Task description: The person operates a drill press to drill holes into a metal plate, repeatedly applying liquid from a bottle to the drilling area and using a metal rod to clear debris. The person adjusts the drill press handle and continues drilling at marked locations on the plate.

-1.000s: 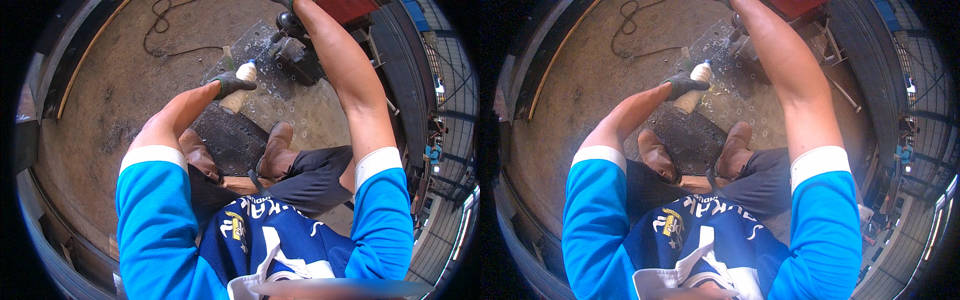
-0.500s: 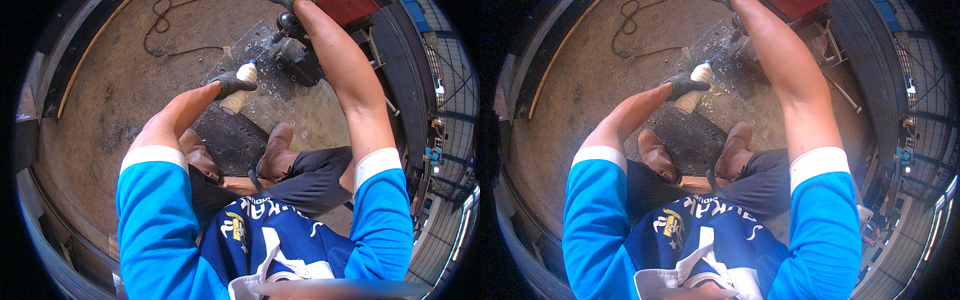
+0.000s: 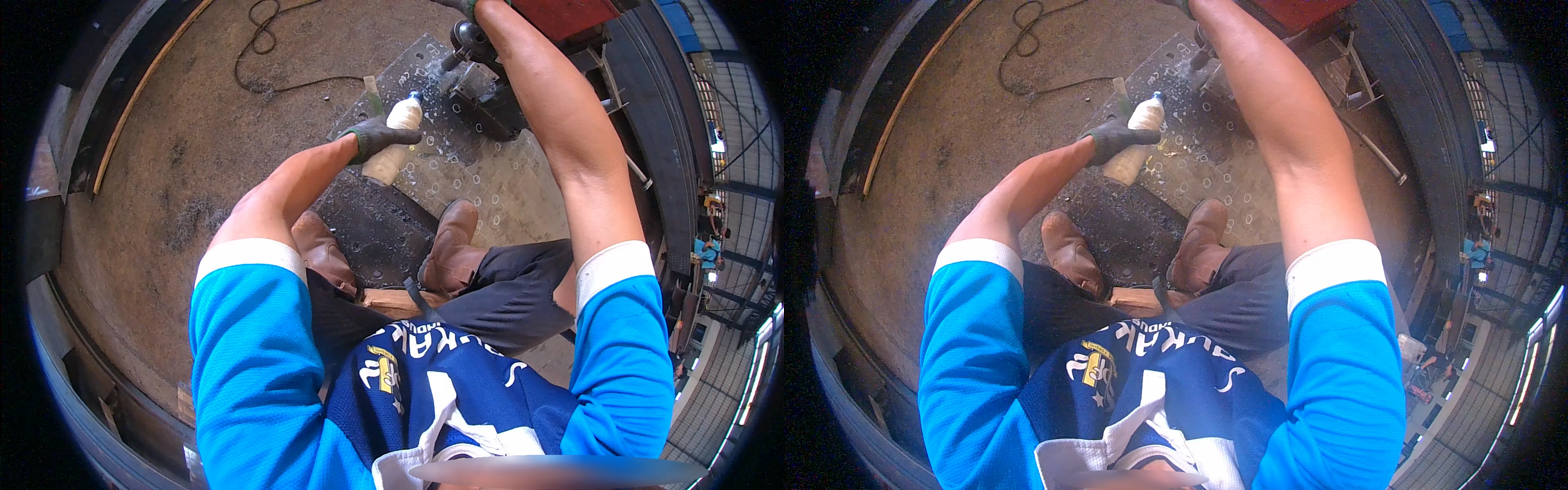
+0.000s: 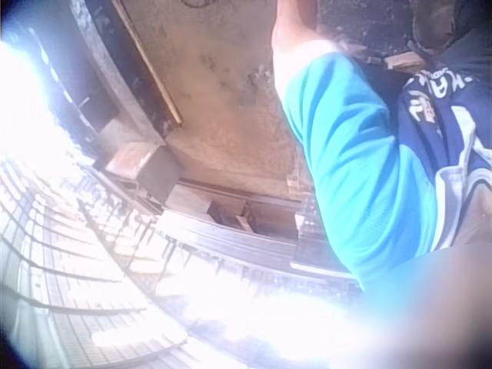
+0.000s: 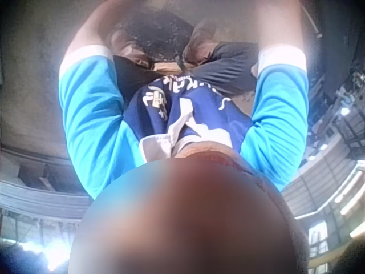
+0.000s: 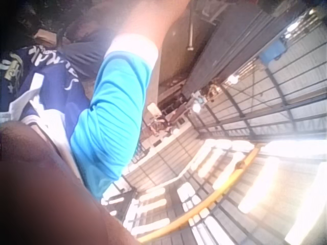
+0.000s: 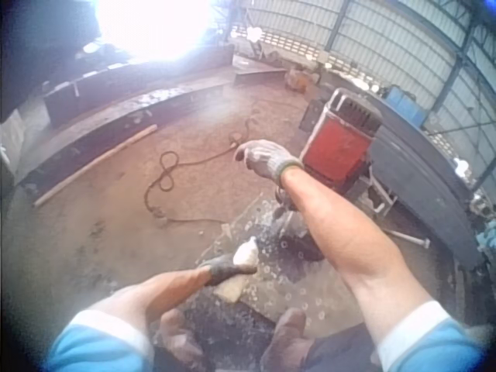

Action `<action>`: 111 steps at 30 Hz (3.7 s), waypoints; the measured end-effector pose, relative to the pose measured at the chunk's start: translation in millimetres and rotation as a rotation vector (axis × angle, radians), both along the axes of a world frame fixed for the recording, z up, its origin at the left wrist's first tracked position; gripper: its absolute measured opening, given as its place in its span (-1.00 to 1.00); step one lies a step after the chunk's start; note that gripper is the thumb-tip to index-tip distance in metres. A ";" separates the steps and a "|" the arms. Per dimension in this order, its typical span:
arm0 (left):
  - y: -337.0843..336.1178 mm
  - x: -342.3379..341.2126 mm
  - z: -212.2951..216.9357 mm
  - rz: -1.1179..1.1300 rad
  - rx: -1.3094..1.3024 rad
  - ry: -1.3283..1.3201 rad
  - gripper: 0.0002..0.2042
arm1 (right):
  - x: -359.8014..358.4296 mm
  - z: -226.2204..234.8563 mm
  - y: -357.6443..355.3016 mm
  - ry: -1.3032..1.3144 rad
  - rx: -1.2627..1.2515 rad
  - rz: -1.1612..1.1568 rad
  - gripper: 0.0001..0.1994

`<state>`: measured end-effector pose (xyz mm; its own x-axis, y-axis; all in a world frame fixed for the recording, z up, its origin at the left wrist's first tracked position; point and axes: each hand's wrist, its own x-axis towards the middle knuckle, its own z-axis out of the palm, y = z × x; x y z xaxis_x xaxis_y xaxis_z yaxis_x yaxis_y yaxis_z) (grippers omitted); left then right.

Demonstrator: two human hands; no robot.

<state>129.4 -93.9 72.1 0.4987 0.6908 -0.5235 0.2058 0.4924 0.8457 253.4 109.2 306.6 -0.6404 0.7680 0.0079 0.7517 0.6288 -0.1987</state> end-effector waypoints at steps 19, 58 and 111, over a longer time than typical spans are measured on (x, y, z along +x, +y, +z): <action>6.1 -0.3 -21.0 -0.042 -0.044 0.155 -0.37 | 0.0 -6.7 1.9 0.049 -0.058 -0.059 -0.59; -6.0 -8.8 -22.0 -0.001 -0.049 0.159 -0.42 | -13.8 -21.8 -5.0 0.063 -0.151 -0.171 -0.62; 2.7 -6.3 -44.6 -0.014 0.022 0.024 -0.40 | -30.2 -26.6 -15.3 -0.120 -0.104 -0.112 -0.57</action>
